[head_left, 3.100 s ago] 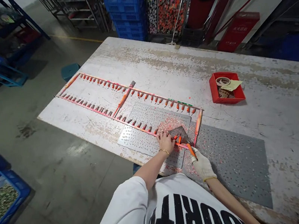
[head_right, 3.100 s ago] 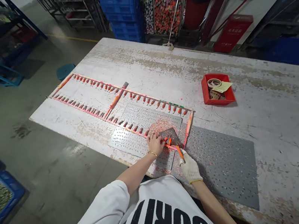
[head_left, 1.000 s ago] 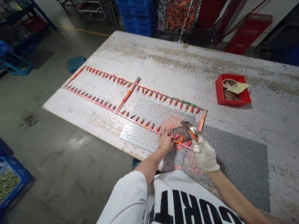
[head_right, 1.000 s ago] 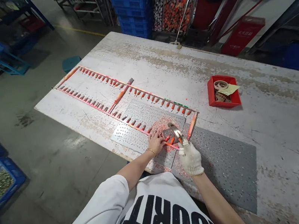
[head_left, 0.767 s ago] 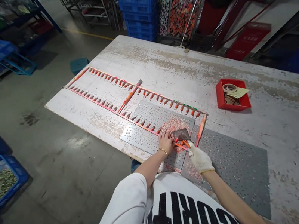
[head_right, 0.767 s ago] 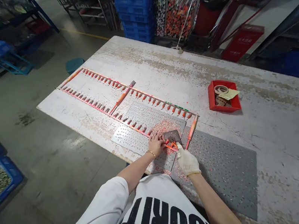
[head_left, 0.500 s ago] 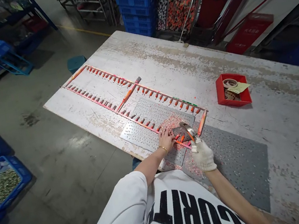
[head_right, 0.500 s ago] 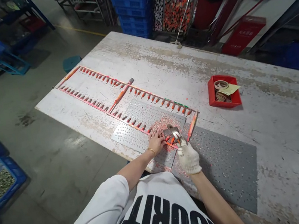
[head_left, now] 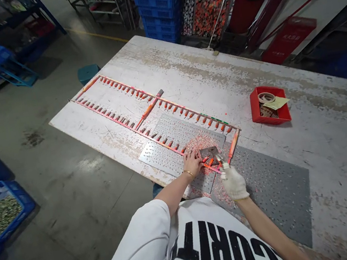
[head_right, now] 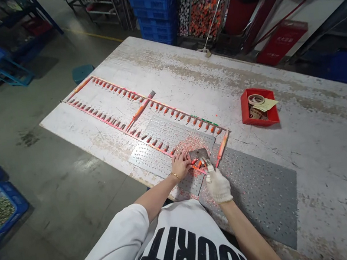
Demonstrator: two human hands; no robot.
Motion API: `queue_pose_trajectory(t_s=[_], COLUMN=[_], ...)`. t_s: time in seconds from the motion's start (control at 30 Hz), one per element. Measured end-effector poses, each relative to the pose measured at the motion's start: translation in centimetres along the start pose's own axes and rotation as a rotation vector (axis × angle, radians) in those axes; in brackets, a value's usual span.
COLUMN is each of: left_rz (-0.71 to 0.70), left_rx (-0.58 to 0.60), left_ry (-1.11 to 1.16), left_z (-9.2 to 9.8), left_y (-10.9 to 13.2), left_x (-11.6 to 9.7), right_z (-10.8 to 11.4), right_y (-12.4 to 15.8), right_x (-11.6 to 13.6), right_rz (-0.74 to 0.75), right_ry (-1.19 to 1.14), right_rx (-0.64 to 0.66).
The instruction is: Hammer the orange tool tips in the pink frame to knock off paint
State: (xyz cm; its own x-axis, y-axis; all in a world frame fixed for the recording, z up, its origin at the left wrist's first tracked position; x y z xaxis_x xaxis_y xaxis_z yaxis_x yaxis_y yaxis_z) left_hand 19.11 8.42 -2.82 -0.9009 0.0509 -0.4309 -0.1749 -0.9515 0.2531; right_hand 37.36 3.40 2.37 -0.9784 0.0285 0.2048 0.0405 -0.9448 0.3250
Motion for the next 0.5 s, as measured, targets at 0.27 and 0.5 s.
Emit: queue_pose_trajectory(t_s=[0.27,0.5], left_rz=[0.001,0.006], left_rx=[0.007,0.009], left_ry=[-0.007,-0.001], left_z=[0.0,-0.2], left_y=[0.0,-0.1], left_x=[0.1,0.2], right_z=[1.1,0.5], right_y=[-0.4,0.0], right_x=[-0.1,0.3], right_rz=[-0.032,-0.059], right_ry=[-0.012,-0.040], right_rx=[0.020,0.043])
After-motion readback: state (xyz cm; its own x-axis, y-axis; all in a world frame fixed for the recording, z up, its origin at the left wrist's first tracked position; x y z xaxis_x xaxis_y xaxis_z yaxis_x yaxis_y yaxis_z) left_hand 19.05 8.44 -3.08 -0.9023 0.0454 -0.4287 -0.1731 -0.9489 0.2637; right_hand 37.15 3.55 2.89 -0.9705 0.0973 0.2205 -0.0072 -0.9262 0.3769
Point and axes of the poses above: each hand's wrist, its own y-axis away from the middle knuckle, its own z-axis out of the back of the hand, x = y × z, the point moved 10 cm from there along -y, towards the middle knuckle, and after that the axes turned 2 degrees about x, right-handed, at the moved point
